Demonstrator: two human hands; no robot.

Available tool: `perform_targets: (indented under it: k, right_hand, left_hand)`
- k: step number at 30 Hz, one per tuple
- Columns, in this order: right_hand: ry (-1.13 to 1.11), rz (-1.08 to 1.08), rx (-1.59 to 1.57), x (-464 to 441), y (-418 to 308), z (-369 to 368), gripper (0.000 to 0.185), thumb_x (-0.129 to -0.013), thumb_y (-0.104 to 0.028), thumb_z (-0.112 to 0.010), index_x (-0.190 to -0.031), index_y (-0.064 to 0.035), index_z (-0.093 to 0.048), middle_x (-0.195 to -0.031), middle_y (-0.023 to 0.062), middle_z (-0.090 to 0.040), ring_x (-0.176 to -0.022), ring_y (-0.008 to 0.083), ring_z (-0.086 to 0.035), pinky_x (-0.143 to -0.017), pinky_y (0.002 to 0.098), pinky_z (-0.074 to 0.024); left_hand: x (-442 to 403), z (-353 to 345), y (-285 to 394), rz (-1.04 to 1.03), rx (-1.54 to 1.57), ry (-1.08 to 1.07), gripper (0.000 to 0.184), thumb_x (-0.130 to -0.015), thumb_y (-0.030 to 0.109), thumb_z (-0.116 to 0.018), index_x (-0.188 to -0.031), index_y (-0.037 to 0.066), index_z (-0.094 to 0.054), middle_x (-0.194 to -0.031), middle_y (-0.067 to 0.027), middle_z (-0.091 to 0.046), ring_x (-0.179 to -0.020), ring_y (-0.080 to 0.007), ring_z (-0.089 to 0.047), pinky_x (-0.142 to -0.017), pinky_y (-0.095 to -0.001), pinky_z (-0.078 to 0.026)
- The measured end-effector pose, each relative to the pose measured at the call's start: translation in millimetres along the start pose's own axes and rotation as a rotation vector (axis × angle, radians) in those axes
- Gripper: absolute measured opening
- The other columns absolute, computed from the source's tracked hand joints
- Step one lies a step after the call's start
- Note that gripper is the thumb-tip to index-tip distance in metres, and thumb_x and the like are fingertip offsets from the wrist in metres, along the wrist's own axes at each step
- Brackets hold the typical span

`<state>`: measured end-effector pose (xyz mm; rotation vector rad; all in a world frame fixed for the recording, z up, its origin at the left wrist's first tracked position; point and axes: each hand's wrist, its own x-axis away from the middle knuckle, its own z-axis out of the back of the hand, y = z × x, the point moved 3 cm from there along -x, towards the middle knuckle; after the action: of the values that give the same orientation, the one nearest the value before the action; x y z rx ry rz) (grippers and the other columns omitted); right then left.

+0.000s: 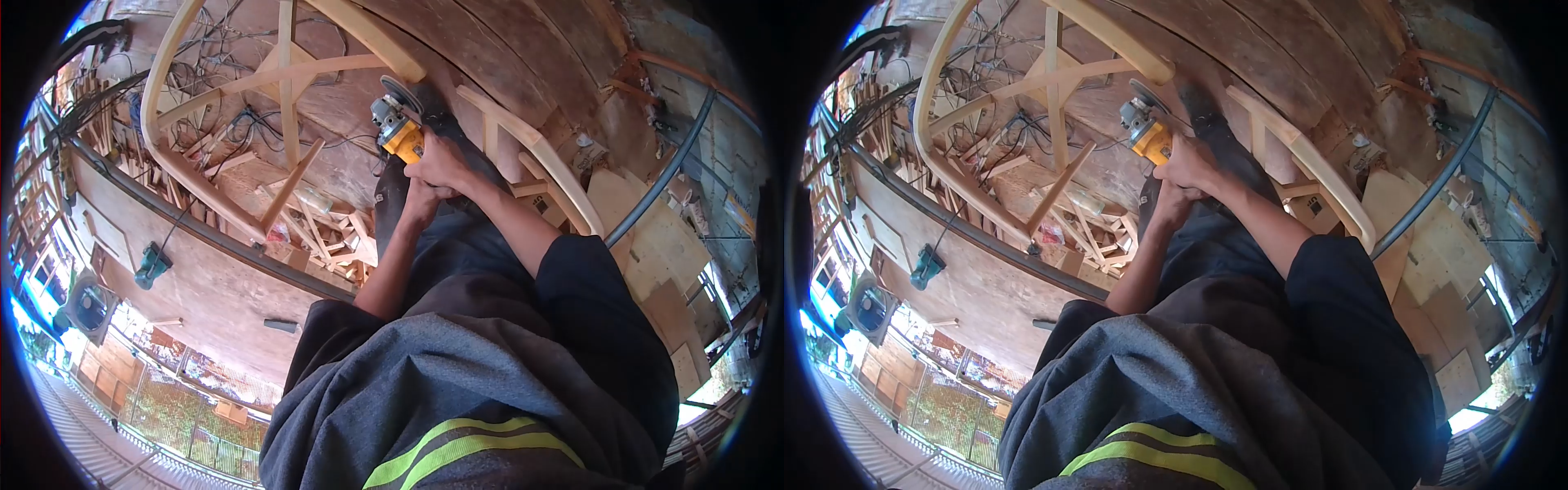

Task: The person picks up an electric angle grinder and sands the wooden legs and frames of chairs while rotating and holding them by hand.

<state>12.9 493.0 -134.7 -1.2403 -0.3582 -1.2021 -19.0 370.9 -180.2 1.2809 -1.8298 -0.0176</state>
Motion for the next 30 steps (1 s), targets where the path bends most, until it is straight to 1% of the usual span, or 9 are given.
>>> perform_targets:
  k: [1, 3, 6, 8, 13, 22, 26, 29, 30]
  right_hand:
    - [0.06, 0.005, 0.022, -4, -1, 4, 0.075, -0.065, -0.027, -0.077, -0.128, 0.0031, -0.05, -0.108, 0.0297, -0.068, -0.103, 0.0446, -0.066, -0.09, 0.0465, -0.0539]
    - [0.118, 0.01, 0.052, -8, 0, 11, 0.074, -0.065, -0.026, -0.077, -0.128, 0.0026, -0.05, -0.108, 0.0296, -0.068, -0.103, 0.0445, -0.066, -0.09, 0.0465, -0.0538]
    - [0.153, 0.044, 0.137, -17, -2, 18, 0.073, -0.066, -0.026, -0.077, -0.128, 0.002, -0.049, -0.107, 0.0296, -0.068, -0.103, 0.0447, -0.066, -0.09, 0.0471, -0.0536]
    - [0.093, -0.044, 0.169, -23, 0, 19, 0.071, -0.068, -0.021, -0.077, -0.129, 0.0038, -0.051, -0.113, 0.0287, -0.067, -0.105, 0.0424, -0.066, -0.092, 0.0455, -0.0543]
    - [0.152, 0.001, 0.184, -27, 9, 15, 0.074, -0.067, -0.023, -0.077, -0.131, 0.0028, -0.05, -0.11, 0.0287, -0.068, -0.103, 0.0435, -0.067, -0.091, 0.0469, -0.0542]
    - [0.062, 0.036, 0.073, -5, -6, 42, 0.069, -0.065, -0.026, -0.076, -0.125, -0.0007, -0.052, -0.108, 0.0282, -0.068, -0.103, 0.0447, -0.066, -0.091, 0.0475, -0.053]
    - [0.026, 0.136, -0.004, -8, 14, 49, 0.064, -0.064, -0.024, -0.077, -0.12, -0.0028, -0.055, -0.106, 0.025, -0.069, -0.101, 0.0418, -0.067, -0.089, 0.0469, -0.0525]
    - [0.002, 0.221, -0.071, -14, 32, 57, 0.062, -0.063, -0.021, -0.078, -0.118, -0.0016, -0.058, -0.103, 0.0191, -0.07, -0.097, 0.0338, -0.068, -0.087, 0.0422, -0.053]
    - [-0.095, 0.243, -0.167, -16, 36, 59, 0.062, -0.062, -0.021, -0.077, -0.118, 0.0004, -0.059, -0.103, 0.0184, -0.07, -0.096, 0.0314, -0.069, -0.087, 0.0406, -0.0535]
  left_hand:
    - [-9, 1, -4, -0.005, -0.004, -0.006, 0.056, -0.078, -0.006, -0.074, -0.129, 0.002, -0.053, -0.121, -0.0071, -0.062, -0.11, -0.02, -0.063, -0.093, -0.0358, -0.055]
    - [-20, -3, -5, -0.031, -0.051, 0.146, 0.055, -0.072, -0.01, -0.074, -0.122, 0.004, -0.057, -0.106, -0.0026, -0.065, -0.095, -0.0151, -0.064, -0.079, -0.0287, -0.054]
    - [-33, -6, -5, 0.002, -0.062, 0.169, 0.053, -0.075, -0.008, -0.075, -0.124, 0.005, -0.057, -0.11, -0.0023, -0.065, -0.098, -0.0147, -0.063, -0.078, -0.0289, -0.053]
    - [-40, -6, -4, 0.0, -0.033, 0.141, 0.054, -0.075, -0.007, -0.076, -0.125, 0.005, -0.057, -0.112, -0.0024, -0.065, -0.1, -0.0146, -0.062, -0.08, -0.0295, -0.053]
    - [-40, -7, -4, -0.023, 0.087, 0.06, 0.059, -0.074, -0.006, -0.08, -0.127, 0.003, -0.055, -0.117, -0.0025, -0.064, -0.107, -0.0153, -0.06, -0.087, -0.0317, -0.053]
    - [-28, -29, 5, -0.068, -0.246, 0.214, 0.059, -0.069, -0.006, -0.079, -0.123, 0.0, -0.055, -0.116, -0.0061, -0.064, -0.105, -0.0172, -0.062, -0.087, -0.032, -0.053]
    - [-22, -54, 11, -0.105, -0.225, 0.243, 0.055, -0.068, 0.002, -0.083, -0.117, -0.004, -0.057, -0.108, -0.0093, -0.067, -0.099, -0.0201, -0.066, -0.086, -0.0337, -0.054]
    - [-13, -74, 28, -0.104, -0.612, 0.373, 0.063, -0.069, 0.021, -0.089, -0.115, -0.007, -0.057, -0.109, -0.016, -0.069, -0.102, -0.0241, -0.068, -0.092, -0.0345, -0.053]
    - [-11, -80, 32, -0.104, -0.607, 0.38, 0.063, -0.069, 0.021, -0.089, -0.115, -0.007, -0.057, -0.109, -0.016, -0.069, -0.102, -0.0241, -0.068, -0.092, -0.0345, -0.053]
